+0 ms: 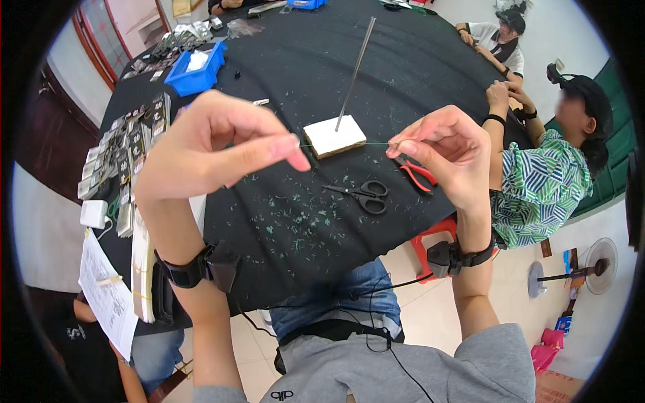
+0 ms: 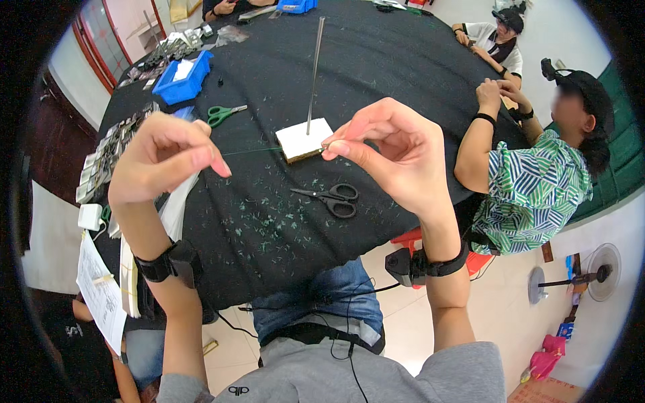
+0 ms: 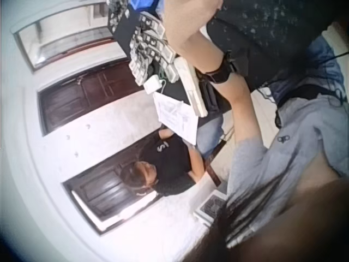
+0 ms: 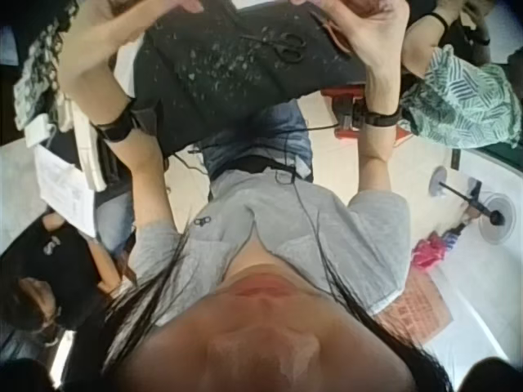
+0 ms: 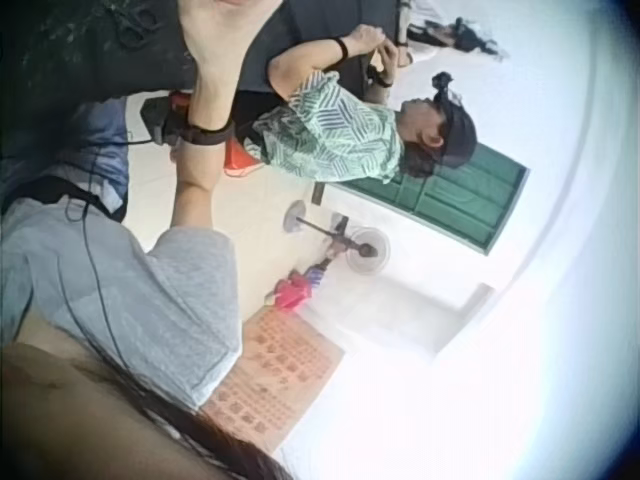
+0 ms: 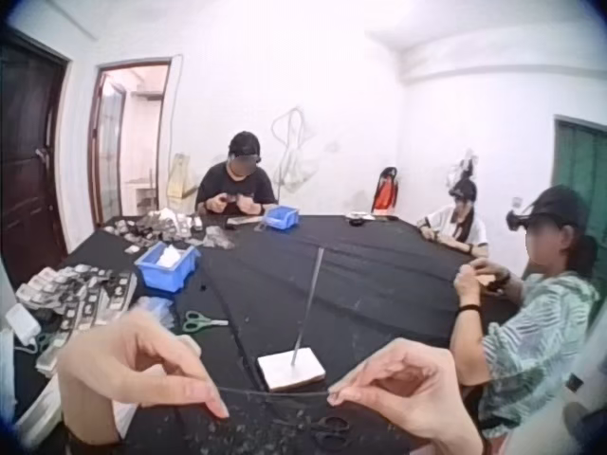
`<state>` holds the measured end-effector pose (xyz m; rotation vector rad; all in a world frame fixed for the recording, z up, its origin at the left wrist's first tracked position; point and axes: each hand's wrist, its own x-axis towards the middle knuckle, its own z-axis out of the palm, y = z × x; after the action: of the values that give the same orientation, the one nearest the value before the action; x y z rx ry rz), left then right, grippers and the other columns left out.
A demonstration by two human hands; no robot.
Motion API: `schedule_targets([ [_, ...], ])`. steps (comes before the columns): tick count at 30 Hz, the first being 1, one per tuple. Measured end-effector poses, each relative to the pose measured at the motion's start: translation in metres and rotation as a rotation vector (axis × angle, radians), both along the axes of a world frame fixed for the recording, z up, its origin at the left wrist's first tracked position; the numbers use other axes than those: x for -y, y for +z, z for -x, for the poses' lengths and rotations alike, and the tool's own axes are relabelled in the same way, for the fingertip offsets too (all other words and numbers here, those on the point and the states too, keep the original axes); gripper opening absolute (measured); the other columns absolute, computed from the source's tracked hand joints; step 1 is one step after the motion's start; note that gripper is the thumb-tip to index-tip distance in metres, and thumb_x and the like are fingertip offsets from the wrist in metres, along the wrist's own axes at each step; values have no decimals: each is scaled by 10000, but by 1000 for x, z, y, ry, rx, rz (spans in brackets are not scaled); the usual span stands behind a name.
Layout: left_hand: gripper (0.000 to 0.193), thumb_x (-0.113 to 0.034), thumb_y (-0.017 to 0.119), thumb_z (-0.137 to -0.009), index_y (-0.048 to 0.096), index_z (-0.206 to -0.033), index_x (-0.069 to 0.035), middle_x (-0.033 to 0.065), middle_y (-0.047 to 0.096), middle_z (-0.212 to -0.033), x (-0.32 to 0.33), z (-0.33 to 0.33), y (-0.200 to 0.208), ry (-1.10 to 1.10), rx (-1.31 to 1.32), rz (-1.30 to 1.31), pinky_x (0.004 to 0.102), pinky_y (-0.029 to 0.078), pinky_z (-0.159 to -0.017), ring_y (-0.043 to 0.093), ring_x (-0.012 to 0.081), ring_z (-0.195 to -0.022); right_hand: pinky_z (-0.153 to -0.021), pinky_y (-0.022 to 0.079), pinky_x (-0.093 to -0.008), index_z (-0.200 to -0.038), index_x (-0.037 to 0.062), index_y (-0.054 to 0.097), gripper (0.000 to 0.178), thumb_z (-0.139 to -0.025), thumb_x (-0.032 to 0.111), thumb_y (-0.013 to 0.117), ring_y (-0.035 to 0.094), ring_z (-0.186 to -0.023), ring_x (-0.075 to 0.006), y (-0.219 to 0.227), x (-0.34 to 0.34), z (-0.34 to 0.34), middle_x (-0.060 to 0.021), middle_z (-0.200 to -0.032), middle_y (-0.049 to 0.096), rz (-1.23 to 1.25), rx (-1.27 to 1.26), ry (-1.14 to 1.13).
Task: The person ties a fishing line to a hook by hand, tightens the knot with pliers, and trims the excess with scissors. They then slide a plastic sleeve over a metal rod and place the finished hook assembly inside.
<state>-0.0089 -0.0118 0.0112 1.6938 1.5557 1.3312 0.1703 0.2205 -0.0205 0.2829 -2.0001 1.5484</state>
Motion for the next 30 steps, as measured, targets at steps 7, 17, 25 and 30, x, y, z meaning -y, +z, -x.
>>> schedule_targets([
  [7,132,-146,631,-853,723,-826,-56,-15,607,-584,-7,-4,-1,111,-233,143,264,341,-696,521,61,-543,-750,517,-254,-887,-36,599,119,-793,-89,651,648,-814,-142,27,-25,19,-99,-856,667,-285,-111,-100],
  [17,203,-152,585,-914,699,-906,15,20,608,-696,-50,21,-12,444,-195,33,218,408,-585,531,66,-637,-695,501,-249,-876,-10,588,103,-815,2,670,637,-729,-118,75,-64,92,-58,-786,647,-553,-206,-144],
  [25,203,-176,595,-910,706,-920,-7,11,607,-670,-62,51,-39,555,-29,-69,219,412,-571,547,67,-626,-714,511,-246,-864,4,599,119,-789,-2,692,656,-752,-111,68,-70,118,-60,-777,670,-529,-76,-195],
  [30,214,-184,579,-928,700,-942,-8,-7,577,-669,-64,56,-41,535,-15,-46,215,397,-578,526,61,-638,-707,513,-242,-855,3,599,125,-785,-2,702,651,-749,-102,68,-70,120,-52,-780,668,-504,-64,-180],
])
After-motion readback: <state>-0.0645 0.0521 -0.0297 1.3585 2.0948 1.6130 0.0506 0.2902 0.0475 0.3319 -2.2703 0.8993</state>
